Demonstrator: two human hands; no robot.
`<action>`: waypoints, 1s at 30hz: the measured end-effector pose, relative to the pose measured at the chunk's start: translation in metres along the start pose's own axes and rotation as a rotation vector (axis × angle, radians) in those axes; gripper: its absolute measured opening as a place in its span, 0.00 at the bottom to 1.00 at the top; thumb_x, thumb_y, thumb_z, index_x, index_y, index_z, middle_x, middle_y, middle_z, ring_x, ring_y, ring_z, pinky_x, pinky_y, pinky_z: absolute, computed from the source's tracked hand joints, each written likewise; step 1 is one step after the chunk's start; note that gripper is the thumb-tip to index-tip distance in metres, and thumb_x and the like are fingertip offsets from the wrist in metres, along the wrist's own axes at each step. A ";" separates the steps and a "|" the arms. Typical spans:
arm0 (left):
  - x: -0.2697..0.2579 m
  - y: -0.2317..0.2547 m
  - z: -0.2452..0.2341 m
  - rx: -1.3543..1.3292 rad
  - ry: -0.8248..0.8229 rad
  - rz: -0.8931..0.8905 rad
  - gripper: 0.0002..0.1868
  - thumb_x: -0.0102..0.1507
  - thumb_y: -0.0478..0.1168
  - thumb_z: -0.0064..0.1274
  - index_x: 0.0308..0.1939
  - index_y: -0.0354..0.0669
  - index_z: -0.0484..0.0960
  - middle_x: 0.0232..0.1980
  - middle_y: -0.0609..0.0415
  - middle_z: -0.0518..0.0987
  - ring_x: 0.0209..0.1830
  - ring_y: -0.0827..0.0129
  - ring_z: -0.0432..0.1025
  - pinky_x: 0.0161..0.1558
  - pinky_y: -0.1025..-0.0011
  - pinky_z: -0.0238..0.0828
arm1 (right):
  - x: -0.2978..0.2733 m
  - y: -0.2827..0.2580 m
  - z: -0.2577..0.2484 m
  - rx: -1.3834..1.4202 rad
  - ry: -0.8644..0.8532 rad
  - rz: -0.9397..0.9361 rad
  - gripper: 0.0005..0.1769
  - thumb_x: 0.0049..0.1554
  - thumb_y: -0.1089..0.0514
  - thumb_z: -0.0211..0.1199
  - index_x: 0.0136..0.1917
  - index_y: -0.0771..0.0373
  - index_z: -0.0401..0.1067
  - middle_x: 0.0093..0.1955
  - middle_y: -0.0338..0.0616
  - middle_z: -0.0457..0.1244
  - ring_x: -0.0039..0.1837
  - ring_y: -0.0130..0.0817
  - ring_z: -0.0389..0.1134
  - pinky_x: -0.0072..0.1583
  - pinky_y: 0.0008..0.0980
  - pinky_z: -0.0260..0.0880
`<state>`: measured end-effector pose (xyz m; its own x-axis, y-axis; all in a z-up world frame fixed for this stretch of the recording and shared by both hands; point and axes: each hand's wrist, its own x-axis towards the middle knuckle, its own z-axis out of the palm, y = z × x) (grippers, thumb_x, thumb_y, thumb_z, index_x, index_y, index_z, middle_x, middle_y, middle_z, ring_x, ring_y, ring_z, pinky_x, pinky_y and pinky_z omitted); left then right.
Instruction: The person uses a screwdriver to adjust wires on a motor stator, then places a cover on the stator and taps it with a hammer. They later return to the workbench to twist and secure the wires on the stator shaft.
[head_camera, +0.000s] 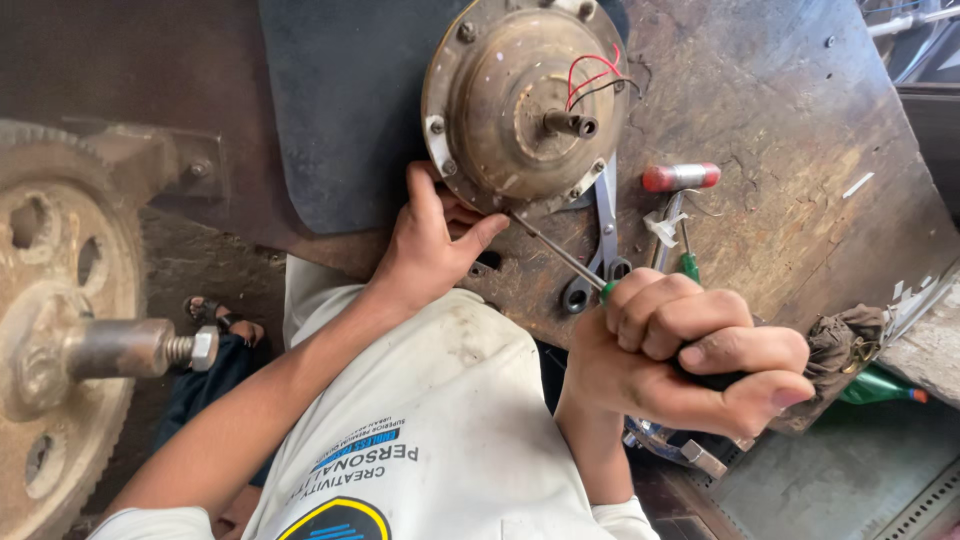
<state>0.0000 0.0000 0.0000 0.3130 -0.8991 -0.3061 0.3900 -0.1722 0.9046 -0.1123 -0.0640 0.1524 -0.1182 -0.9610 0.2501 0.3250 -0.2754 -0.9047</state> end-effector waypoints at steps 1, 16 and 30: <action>0.001 0.011 -0.004 0.088 -0.003 0.007 0.39 0.67 0.60 0.57 0.62 0.35 0.55 0.53 0.42 0.83 0.52 0.51 0.83 0.51 0.61 0.82 | 0.003 -0.005 -0.001 0.003 0.006 -0.016 0.29 0.69 0.32 0.35 0.43 0.58 0.51 0.24 0.40 0.45 0.21 0.27 0.37 0.25 0.29 0.41; 0.166 0.129 -0.024 0.711 -0.034 0.280 0.14 0.74 0.46 0.49 0.57 0.44 0.83 0.47 0.45 0.83 0.46 0.50 0.78 0.46 0.58 0.73 | 0.154 0.093 -0.004 -1.047 -0.608 0.117 0.23 0.71 0.51 0.59 0.73 0.65 0.69 0.65 0.49 0.70 0.64 0.35 0.71 0.65 0.32 0.69; 0.177 0.116 -0.007 0.648 -0.402 0.205 0.14 0.68 0.46 0.53 0.53 0.46 0.85 0.49 0.50 0.84 0.49 0.53 0.78 0.49 0.58 0.73 | 0.149 -0.026 -0.029 -0.056 -0.441 0.048 0.14 0.60 0.50 0.58 0.35 0.53 0.61 0.26 0.32 0.53 0.25 0.25 0.52 0.29 0.30 0.54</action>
<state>0.1064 -0.1760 0.0491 -0.0616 -0.9935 -0.0957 -0.2622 -0.0764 0.9620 -0.1655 -0.1988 0.2035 0.3110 -0.8952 0.3191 0.2678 -0.2396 -0.9332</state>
